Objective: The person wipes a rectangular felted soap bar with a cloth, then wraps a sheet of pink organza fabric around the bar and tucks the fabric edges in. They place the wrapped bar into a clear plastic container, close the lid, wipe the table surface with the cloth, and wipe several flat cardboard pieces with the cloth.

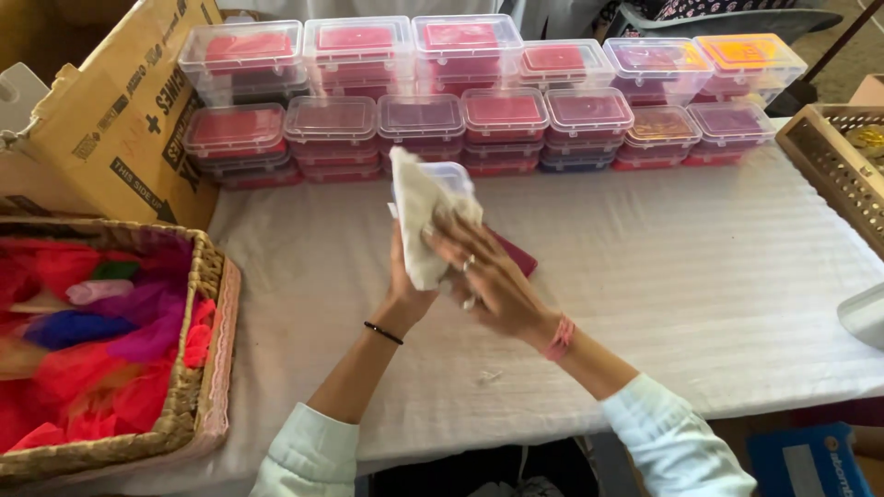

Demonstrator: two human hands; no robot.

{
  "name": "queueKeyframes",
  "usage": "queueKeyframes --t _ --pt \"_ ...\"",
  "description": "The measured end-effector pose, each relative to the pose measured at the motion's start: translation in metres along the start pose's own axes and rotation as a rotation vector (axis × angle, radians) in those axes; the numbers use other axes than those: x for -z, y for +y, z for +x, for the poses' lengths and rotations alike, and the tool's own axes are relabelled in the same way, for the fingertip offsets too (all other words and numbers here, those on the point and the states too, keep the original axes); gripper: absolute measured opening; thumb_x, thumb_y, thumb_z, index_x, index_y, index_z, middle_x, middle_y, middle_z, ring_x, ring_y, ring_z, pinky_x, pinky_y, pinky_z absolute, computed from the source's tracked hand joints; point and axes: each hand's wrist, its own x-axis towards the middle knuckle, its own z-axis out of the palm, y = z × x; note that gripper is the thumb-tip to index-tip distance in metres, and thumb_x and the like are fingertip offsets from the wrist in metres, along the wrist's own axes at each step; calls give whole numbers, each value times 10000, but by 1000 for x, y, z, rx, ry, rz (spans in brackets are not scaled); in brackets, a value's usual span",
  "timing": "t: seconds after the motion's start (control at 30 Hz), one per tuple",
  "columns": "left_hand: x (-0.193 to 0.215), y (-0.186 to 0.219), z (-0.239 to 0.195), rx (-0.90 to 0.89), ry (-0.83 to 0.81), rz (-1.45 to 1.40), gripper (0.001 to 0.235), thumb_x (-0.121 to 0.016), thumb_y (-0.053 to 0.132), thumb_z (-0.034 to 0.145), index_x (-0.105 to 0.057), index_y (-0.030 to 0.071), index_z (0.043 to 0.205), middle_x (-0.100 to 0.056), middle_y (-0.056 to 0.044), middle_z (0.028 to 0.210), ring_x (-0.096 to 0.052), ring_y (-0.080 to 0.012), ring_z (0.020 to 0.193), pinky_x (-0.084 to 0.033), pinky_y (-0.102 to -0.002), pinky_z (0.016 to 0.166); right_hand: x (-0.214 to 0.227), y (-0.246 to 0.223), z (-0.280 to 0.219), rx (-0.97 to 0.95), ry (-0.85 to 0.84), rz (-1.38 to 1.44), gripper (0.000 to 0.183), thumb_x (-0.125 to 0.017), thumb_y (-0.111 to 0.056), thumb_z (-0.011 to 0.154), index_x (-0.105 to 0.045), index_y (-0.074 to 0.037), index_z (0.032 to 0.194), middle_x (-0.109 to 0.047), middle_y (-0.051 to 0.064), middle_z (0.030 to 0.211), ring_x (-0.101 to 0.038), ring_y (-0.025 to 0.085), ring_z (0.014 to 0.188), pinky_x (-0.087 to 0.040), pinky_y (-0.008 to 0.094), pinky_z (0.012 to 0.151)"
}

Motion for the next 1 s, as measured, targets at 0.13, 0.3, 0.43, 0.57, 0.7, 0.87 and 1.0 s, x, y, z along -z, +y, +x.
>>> queueKeyframes --t 0.13,0.3,0.43,0.57,0.7,0.87,1.0 --pt "-25 -1 -6 91 -25 145 873 -387 706 951 -303 121 1593 -471 -100 1512 -501 -270 1361 -456 -481 1111 4 36 25 -102 192 -94 538 -492 -156 1062 -411 -112 1593 -373 154 1684 -186 346 1620 -183 513 1338" --pt "-12 15 2 -55 61 77 828 -400 672 967 -334 110 1572 -494 -98 1524 -510 -261 1385 -437 -441 1153 -13 13 2 -88 108 62 585 -483 -106 1018 -386 -81 1595 -327 165 1696 -231 327 1626 -191 486 1352" --pt "-1 27 -5 -150 82 -48 844 -395 682 993 -377 47 1549 -508 -189 1477 -539 -329 1329 -460 -471 1130 -23 -6 -7 -32 -53 24 569 -529 -201 1003 -468 -131 1564 -404 117 1673 -318 316 1612 -251 443 1366" --pt "9 0 1 -48 82 -12 822 -374 673 979 -370 81 1551 -503 -155 1482 -540 -301 1320 -470 -467 1096 -10 -4 4 -12 53 -48 631 -572 -258 978 -438 -66 1565 -323 183 1669 -291 365 1569 -215 497 1291" --pt "-16 -4 -8 189 -88 199 781 -364 615 994 -340 84 1566 -514 -160 1491 -569 -297 1317 -475 -488 1109 8 41 -7 -173 305 -82 502 -488 -348 1076 -525 1 1435 -556 197 1366 -553 337 1228 -436 438 1032" --pt "-44 23 -20 266 -221 230 823 -366 614 1019 -351 6 1575 -535 -199 1495 -594 -330 1308 -478 -513 1123 12 85 -29 -475 244 478 419 -482 -368 1178 -645 -9 1038 -540 -8 807 -440 80 739 -384 302 641" --pt "-40 23 -17 316 -144 144 1037 -339 799 902 -418 -37 1511 -588 -264 1393 -641 -374 1219 -534 -537 1019 1 95 -27 -627 343 563 382 -466 -341 1124 -668 -47 987 -516 -85 751 -404 7 675 -337 218 578"
